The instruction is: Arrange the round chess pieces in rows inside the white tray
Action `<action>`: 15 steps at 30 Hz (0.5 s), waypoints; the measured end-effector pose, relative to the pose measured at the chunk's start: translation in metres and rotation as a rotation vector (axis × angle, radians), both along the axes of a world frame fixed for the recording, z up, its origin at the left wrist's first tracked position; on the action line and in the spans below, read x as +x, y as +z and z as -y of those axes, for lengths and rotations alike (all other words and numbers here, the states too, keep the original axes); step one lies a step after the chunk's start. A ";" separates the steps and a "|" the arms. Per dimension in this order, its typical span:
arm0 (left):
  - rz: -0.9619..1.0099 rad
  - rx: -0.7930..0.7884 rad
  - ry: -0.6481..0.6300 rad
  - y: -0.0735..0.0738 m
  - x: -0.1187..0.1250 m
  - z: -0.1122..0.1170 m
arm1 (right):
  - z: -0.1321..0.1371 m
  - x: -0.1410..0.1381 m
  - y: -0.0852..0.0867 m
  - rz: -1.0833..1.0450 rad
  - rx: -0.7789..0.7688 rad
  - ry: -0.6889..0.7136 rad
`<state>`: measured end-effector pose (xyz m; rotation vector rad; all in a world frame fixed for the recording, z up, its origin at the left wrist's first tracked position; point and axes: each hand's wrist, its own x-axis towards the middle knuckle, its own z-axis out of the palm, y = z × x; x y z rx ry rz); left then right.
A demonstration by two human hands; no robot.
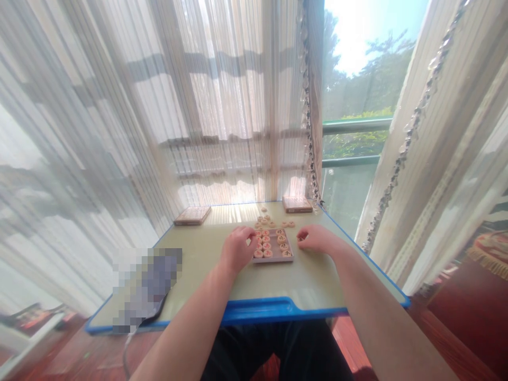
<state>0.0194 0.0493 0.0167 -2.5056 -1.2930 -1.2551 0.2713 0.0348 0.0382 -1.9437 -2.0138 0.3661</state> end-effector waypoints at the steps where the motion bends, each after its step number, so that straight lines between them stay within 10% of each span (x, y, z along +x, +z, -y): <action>1: 0.001 -0.002 0.001 0.000 0.000 0.000 | 0.001 0.000 0.001 0.005 0.003 -0.004; 15: -0.010 -0.007 0.011 0.001 0.000 0.001 | 0.017 -0.036 0.004 -0.134 0.133 0.328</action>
